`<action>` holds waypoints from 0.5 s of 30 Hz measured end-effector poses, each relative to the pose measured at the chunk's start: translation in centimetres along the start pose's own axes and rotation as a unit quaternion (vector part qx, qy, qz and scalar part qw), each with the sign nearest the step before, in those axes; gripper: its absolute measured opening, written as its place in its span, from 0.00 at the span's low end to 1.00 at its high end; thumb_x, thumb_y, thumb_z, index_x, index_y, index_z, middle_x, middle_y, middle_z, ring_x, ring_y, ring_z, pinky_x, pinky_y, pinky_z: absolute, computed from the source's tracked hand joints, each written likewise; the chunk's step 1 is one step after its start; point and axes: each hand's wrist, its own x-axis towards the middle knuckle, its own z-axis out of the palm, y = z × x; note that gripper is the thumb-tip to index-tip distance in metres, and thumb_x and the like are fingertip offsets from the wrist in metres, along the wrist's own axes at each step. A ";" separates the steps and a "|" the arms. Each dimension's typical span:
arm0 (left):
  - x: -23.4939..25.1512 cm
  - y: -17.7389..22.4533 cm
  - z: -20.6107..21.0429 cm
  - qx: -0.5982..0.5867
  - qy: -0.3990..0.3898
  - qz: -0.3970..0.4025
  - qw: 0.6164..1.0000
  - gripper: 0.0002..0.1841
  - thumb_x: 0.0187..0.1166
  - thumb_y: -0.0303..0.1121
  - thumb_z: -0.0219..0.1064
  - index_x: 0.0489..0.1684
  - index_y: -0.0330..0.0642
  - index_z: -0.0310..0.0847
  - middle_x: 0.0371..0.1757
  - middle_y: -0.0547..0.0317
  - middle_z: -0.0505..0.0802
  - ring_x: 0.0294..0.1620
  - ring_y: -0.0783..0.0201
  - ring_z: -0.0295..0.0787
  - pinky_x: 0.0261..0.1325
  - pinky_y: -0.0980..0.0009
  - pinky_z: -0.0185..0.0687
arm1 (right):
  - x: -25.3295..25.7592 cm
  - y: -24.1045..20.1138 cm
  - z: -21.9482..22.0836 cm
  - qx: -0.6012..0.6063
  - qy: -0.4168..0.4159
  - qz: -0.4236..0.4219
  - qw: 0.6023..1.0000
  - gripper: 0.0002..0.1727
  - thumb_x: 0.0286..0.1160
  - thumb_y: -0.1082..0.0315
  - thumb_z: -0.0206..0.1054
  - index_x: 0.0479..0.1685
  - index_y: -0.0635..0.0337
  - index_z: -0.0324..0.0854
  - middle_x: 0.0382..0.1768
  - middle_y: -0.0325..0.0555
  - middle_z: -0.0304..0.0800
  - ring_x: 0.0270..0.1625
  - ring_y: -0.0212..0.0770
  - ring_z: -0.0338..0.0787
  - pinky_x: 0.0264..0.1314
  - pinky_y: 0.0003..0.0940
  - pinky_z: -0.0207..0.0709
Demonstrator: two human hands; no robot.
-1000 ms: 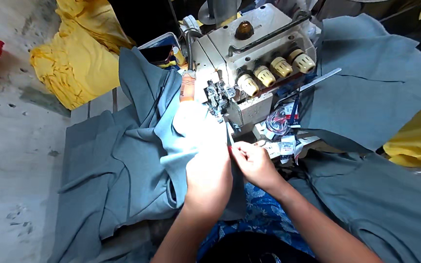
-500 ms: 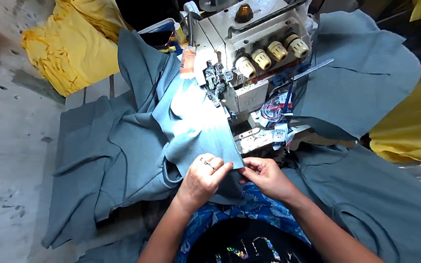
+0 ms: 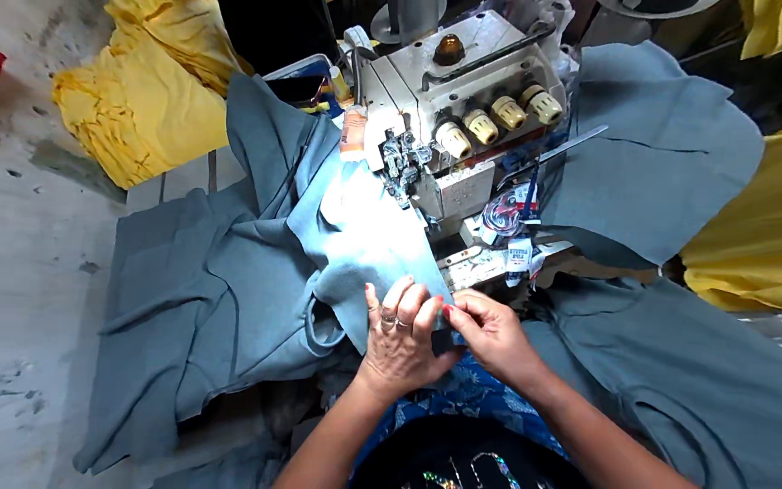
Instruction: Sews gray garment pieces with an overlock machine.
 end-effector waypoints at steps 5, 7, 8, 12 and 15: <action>0.9 -0.3 0.5 0.086 0.000 -0.006 0.996 0.17 0.70 0.31 0.68 0.58 0.56 0.86 0.64 0.60 0.94 0.77 0.50 0.80 0.78 0.34 0.52 | -0.3 -0.2 0.8 -0.034 0.052 -0.046 0.997 0.14 0.74 0.69 0.62 0.20 0.64 0.83 0.41 0.41 0.83 0.46 0.16 0.80 0.48 0.07 0.72; 1.3 -0.4 -0.2 0.087 -0.023 -0.004 0.996 0.19 0.67 0.26 0.68 0.56 0.57 0.90 0.62 0.62 0.96 0.75 0.50 0.84 0.73 0.29 0.56 | -0.2 0.1 1.1 -0.033 0.063 -0.046 0.996 0.14 0.74 0.70 0.62 0.19 0.63 0.82 0.39 0.39 0.81 0.45 0.16 0.78 0.47 0.07 0.71; 1.6 -0.5 -0.4 0.089 -0.034 -0.003 0.995 0.20 0.67 0.25 0.68 0.56 0.57 0.91 0.62 0.62 0.96 0.74 0.50 0.85 0.70 0.26 0.58 | 0.0 0.3 1.3 -0.034 0.069 -0.044 0.996 0.14 0.74 0.70 0.61 0.19 0.62 0.82 0.38 0.38 0.80 0.44 0.16 0.77 0.47 0.07 0.70; 3.3 -1.6 -0.5 0.114 -0.042 -0.001 0.993 0.21 0.64 0.22 0.70 0.55 0.55 0.94 0.63 0.64 0.95 0.73 0.51 0.87 0.66 0.20 0.59 | 2.4 0.5 2.0 -0.036 0.093 -0.037 0.994 0.14 0.75 0.69 0.63 0.21 0.64 0.84 0.37 0.39 0.80 0.41 0.15 0.78 0.43 0.07 0.70; 4.9 -2.5 -0.8 0.122 -0.051 -0.002 0.991 0.22 0.66 0.21 0.69 0.57 0.54 0.94 0.68 0.62 0.93 0.78 0.48 0.81 0.71 0.21 0.54 | 4.5 0.7 2.4 -0.029 0.101 -0.044 0.993 0.14 0.75 0.70 0.65 0.19 0.61 0.83 0.36 0.38 0.81 0.40 0.17 0.79 0.44 0.09 0.72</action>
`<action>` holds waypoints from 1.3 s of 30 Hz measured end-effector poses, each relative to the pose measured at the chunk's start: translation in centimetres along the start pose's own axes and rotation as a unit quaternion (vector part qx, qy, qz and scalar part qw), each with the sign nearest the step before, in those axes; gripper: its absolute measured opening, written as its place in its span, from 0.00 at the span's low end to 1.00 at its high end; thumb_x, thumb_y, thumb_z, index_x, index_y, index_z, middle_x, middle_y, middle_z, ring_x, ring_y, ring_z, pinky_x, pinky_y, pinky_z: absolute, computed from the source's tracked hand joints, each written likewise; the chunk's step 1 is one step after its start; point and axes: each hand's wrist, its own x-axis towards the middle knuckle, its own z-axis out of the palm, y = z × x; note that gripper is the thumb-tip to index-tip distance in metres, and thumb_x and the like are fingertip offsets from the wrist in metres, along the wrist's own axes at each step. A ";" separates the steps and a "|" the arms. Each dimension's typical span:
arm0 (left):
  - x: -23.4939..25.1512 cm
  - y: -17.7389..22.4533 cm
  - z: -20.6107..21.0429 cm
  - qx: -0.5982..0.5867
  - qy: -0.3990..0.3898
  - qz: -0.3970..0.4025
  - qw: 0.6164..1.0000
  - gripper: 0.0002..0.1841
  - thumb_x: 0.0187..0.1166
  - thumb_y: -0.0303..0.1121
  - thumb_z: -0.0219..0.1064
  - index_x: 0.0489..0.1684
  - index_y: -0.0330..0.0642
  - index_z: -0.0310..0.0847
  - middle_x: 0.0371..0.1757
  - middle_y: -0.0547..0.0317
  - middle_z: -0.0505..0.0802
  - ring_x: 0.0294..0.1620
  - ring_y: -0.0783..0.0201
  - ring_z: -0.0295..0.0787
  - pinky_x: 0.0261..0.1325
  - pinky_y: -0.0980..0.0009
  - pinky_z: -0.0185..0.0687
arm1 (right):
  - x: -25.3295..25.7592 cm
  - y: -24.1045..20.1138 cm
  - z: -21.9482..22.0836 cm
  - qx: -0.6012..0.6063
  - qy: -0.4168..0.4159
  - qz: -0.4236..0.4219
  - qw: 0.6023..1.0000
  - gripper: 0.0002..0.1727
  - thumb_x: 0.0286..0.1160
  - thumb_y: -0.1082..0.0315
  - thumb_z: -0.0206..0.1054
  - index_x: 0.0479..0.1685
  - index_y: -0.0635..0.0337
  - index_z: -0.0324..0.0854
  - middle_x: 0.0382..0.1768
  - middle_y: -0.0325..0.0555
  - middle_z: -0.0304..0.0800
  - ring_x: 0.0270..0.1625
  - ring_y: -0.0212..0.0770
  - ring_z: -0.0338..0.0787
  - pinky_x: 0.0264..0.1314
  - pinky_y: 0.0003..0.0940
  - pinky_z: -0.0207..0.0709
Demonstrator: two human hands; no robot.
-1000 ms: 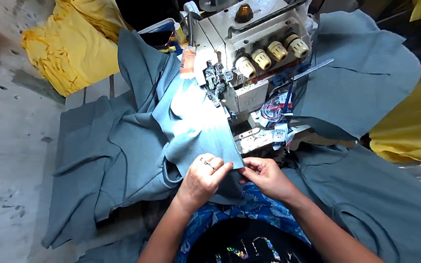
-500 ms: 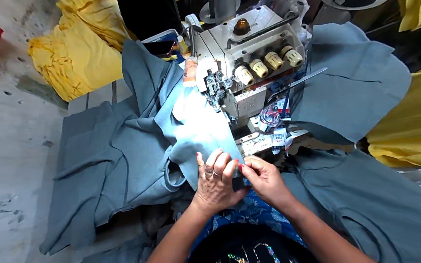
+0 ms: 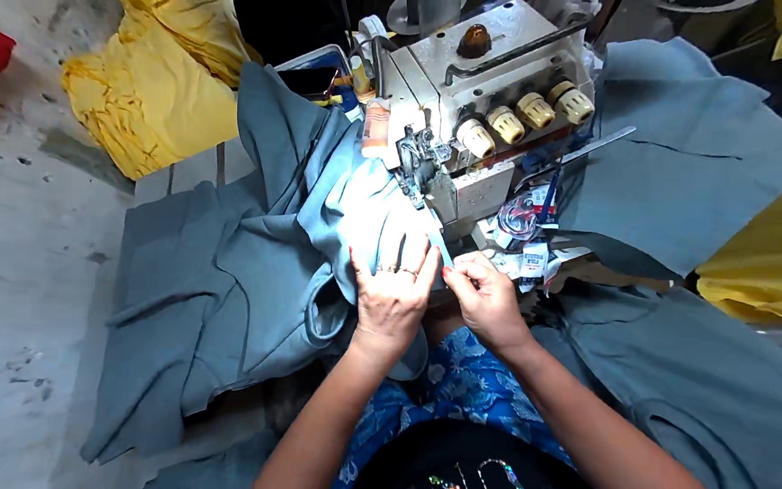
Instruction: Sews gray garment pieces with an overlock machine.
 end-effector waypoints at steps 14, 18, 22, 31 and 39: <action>3.2 -2.4 -1.7 -0.045 -0.087 0.017 0.995 0.22 0.71 0.18 0.66 0.61 0.47 0.92 0.69 0.55 0.92 0.70 0.49 0.88 0.67 0.33 0.72 | 3.5 0.1 1.4 -0.022 0.024 -0.019 0.999 0.14 0.77 0.69 0.67 0.21 0.63 0.83 0.31 0.37 0.82 0.35 0.18 0.79 0.40 0.13 0.72; 4.5 -4.7 -1.0 -0.101 -0.098 0.003 0.990 0.20 0.78 0.23 0.57 0.60 0.47 0.92 0.71 0.55 0.91 0.75 0.44 0.83 0.68 0.29 0.71 | 5.3 0.2 1.9 -0.070 0.033 -0.044 0.996 0.14 0.74 0.69 0.67 0.21 0.68 0.82 0.26 0.42 0.83 0.29 0.22 0.80 0.35 0.17 0.74; 5.6 -6.0 -0.4 -0.113 -0.128 -0.049 0.984 0.23 0.78 0.30 0.56 0.71 0.47 0.87 0.73 0.53 0.89 0.72 0.42 0.86 0.64 0.28 0.73 | 5.3 0.0 1.9 -0.068 0.040 -0.036 0.996 0.14 0.71 0.70 0.68 0.18 0.67 0.82 0.25 0.42 0.82 0.28 0.23 0.78 0.34 0.18 0.72; 3.2 -5.6 -0.5 -0.132 -0.058 -0.077 0.987 0.23 0.76 0.32 0.56 0.67 0.38 0.88 0.66 0.43 0.91 0.71 0.39 0.86 0.74 0.41 0.75 | 4.1 -1.0 1.7 0.034 -0.021 0.068 0.997 0.18 0.80 0.70 0.64 0.16 0.59 0.78 0.17 0.27 0.75 0.22 0.15 0.72 0.29 0.13 0.66; -2.6 0.2 -1.2 -0.174 0.026 -0.134 0.975 0.23 0.62 0.30 0.66 0.59 0.33 0.91 0.57 0.32 0.90 0.50 0.48 0.91 0.55 0.65 0.87 | 1.8 -1.8 2.3 0.199 -0.098 0.166 0.961 0.14 0.88 0.70 0.56 0.45 0.66 0.88 0.36 0.33 0.90 0.40 0.20 0.86 0.49 0.18 0.81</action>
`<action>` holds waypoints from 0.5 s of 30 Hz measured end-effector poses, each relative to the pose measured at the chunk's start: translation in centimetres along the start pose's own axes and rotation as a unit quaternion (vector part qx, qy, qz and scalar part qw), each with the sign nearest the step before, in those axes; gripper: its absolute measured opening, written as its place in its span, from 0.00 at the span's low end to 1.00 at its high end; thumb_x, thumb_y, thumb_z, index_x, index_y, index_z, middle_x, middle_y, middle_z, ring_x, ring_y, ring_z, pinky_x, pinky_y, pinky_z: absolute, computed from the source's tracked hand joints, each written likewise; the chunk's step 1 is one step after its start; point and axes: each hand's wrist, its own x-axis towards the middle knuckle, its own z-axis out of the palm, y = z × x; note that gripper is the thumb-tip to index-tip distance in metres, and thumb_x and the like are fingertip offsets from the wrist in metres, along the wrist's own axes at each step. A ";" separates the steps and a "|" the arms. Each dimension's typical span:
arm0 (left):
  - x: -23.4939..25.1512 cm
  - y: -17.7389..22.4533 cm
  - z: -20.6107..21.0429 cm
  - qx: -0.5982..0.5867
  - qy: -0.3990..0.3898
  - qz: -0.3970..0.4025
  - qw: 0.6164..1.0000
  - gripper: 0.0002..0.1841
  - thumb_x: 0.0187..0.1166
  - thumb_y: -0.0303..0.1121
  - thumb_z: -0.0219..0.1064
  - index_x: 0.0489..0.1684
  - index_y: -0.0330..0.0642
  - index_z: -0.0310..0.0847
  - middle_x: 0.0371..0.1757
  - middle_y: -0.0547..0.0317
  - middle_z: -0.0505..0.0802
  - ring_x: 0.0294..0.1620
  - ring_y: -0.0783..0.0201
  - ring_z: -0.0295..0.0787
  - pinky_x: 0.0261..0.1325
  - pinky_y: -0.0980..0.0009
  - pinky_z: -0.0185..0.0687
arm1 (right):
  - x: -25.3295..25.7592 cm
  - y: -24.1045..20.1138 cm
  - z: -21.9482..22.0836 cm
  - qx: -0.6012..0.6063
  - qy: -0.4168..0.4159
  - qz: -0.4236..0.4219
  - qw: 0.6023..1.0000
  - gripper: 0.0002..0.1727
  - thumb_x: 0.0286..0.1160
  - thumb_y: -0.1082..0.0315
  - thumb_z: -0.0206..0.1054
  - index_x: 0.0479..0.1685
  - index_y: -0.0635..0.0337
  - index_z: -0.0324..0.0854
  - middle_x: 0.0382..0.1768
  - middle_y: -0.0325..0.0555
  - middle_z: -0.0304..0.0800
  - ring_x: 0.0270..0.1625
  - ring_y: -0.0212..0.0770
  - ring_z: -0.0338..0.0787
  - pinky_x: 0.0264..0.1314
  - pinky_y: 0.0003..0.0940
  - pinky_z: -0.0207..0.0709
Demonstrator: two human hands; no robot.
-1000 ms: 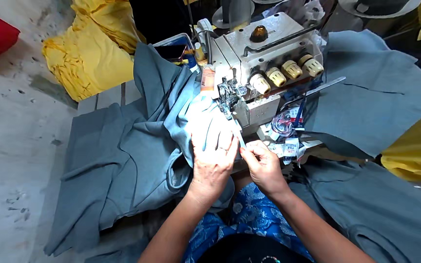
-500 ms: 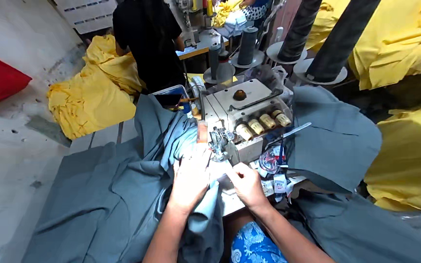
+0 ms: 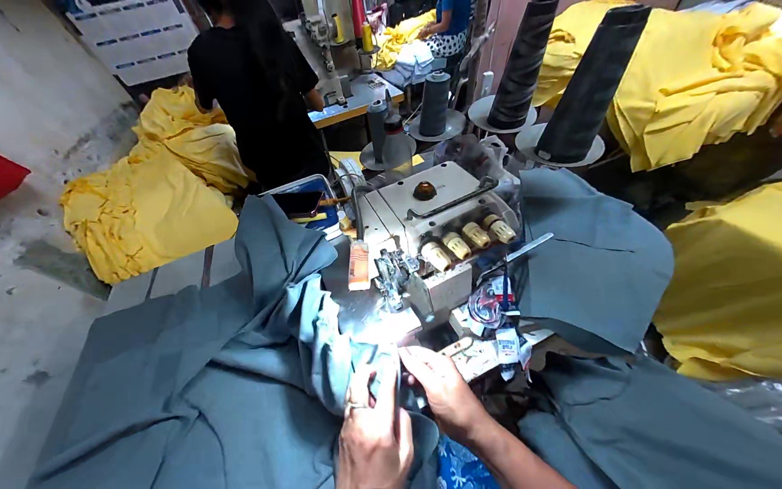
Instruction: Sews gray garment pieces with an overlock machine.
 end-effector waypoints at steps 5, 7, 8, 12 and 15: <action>-1.8 1.1 2.8 -0.042 0.005 0.032 0.999 0.18 0.65 0.28 0.69 0.53 0.35 0.93 0.53 0.36 0.92 0.50 0.52 0.94 0.56 0.69 0.89 | 0.2 -0.1 -0.5 0.121 0.023 0.029 0.992 0.14 0.86 0.74 0.53 0.38 0.61 0.85 0.35 0.36 0.91 0.41 0.26 0.88 0.50 0.24 0.83; -1.9 1.1 3.4 -0.058 -0.018 0.050 0.997 0.18 0.70 0.33 0.70 0.57 0.37 0.92 0.57 0.36 0.92 0.50 0.51 0.94 0.53 0.66 0.90 | 0.7 0.0 -1.3 0.154 0.060 0.018 0.986 0.16 0.85 0.74 0.50 0.34 0.59 0.84 0.34 0.37 0.89 0.40 0.30 0.88 0.49 0.27 0.83; -2.0 1.0 3.5 -0.067 -0.033 0.064 0.995 0.19 0.72 0.36 0.70 0.59 0.38 0.92 0.59 0.37 0.92 0.50 0.51 0.94 0.51 0.65 0.91 | 1.1 -0.1 -1.7 0.175 0.090 0.014 0.980 0.16 0.84 0.74 0.50 0.32 0.58 0.83 0.32 0.37 0.89 0.38 0.30 0.88 0.47 0.28 0.84; -2.9 0.6 2.8 -0.101 -0.036 0.108 0.988 0.13 0.81 0.36 0.66 0.54 0.46 0.93 0.58 0.43 0.93 0.60 0.55 0.92 0.64 0.67 0.86 | 2.9 -0.5 -3.7 0.198 0.155 0.010 0.968 0.19 0.87 0.72 0.45 0.29 0.56 0.79 0.28 0.38 0.88 0.36 0.33 0.88 0.45 0.33 0.86; -5.2 -0.8 -0.1 -0.095 0.030 0.022 0.995 0.09 0.80 0.34 0.67 0.48 0.46 0.94 0.53 0.49 0.94 0.60 0.58 0.90 0.66 0.66 0.84 | 2.2 -0.6 -5.2 0.083 0.152 -0.111 0.979 0.17 0.90 0.66 0.42 0.46 0.53 0.79 0.41 0.29 0.88 0.45 0.26 0.87 0.50 0.25 0.82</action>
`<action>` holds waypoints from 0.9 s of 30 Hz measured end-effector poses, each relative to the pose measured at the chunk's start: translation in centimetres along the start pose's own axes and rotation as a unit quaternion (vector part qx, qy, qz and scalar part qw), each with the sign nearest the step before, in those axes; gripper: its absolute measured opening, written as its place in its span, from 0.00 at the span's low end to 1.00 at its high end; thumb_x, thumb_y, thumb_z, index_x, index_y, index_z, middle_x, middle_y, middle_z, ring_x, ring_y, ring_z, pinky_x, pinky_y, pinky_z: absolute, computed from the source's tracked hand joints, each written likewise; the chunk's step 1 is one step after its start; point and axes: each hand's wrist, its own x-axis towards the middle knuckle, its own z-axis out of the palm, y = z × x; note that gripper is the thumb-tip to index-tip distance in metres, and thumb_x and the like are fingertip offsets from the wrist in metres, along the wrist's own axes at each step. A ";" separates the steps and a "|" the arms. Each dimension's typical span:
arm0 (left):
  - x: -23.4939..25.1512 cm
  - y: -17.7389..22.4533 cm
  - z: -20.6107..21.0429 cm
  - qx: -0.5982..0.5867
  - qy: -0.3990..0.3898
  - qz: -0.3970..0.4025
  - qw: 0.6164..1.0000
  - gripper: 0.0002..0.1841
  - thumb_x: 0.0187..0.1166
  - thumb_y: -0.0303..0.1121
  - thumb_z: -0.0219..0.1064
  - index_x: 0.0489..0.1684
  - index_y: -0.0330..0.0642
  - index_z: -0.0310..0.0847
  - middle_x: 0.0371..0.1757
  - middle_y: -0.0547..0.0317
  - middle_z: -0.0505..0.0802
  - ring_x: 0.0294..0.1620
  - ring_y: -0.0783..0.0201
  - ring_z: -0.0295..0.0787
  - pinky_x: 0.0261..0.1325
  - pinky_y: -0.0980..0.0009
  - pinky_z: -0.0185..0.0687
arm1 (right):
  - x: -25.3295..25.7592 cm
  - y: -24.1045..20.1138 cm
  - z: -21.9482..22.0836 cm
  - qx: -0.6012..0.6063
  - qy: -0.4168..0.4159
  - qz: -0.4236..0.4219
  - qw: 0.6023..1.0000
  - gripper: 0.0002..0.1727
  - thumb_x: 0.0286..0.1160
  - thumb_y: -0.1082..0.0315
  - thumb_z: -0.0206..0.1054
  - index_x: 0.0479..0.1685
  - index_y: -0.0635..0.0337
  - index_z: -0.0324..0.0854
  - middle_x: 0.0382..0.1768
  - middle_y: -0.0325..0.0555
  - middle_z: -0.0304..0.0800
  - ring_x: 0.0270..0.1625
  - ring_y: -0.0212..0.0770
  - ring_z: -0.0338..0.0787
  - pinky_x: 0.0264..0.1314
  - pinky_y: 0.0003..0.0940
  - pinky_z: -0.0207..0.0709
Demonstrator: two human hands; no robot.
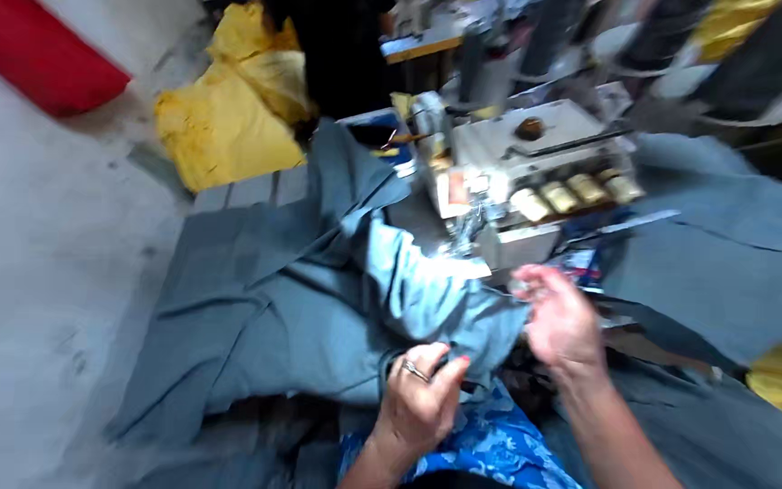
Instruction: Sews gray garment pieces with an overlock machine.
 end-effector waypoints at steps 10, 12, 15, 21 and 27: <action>-4.9 -5.0 -9.8 0.185 0.034 -0.500 0.845 0.31 0.71 0.43 0.75 0.61 0.20 0.80 0.66 0.16 0.80 0.68 0.20 0.77 0.65 0.28 0.72 | -8.4 -1.3 14.9 -0.309 -0.623 -0.374 0.614 0.18 0.75 0.78 0.60 0.61 0.62 0.86 0.56 0.55 0.93 0.62 0.56 0.91 0.59 0.55 0.81; -4.9 -5.0 -10.2 0.174 -0.023 -0.496 0.850 0.22 0.75 0.32 0.71 0.61 0.21 0.83 0.66 0.22 0.84 0.72 0.28 0.79 0.75 0.38 0.71 | -9.3 0.6 18.6 -0.354 -0.712 -0.378 0.474 0.17 0.79 0.81 0.58 0.61 0.65 0.85 0.64 0.59 0.89 0.73 0.62 0.83 0.64 0.60 0.77; -6.1 -3.8 -10.6 0.074 -0.008 -0.399 0.914 0.16 0.75 0.26 0.68 0.55 0.20 0.85 0.56 0.27 0.90 0.63 0.37 0.88 0.71 0.44 0.79 | -9.7 2.2 22.5 -0.452 -0.760 -0.363 0.295 0.16 0.82 0.82 0.56 0.62 0.69 0.84 0.76 0.62 0.79 0.88 0.66 0.65 0.81 0.67 0.60; -8.3 1.8 -10.1 -0.381 0.071 -0.263 0.884 0.14 0.81 0.29 0.64 0.58 0.36 0.68 0.43 0.77 0.91 0.46 0.87 0.88 0.52 0.81 0.84 | -7.4 -3.5 25.8 -0.595 -0.696 -0.329 0.231 0.17 0.72 0.70 0.73 0.54 0.76 0.86 0.66 0.67 0.85 0.80 0.68 0.71 0.80 0.66 0.54; -8.7 2.5 -14.6 -0.292 -0.095 -0.209 0.928 0.16 0.68 0.28 0.76 0.53 0.32 0.88 0.48 0.65 0.97 0.54 0.82 0.91 0.64 0.76 0.87 | -8.1 -21.1 27.9 -0.399 -0.572 -0.288 0.656 0.10 0.80 0.70 0.62 0.30 0.63 0.82 0.25 0.43 0.79 0.30 0.39 0.78 0.34 0.42 0.70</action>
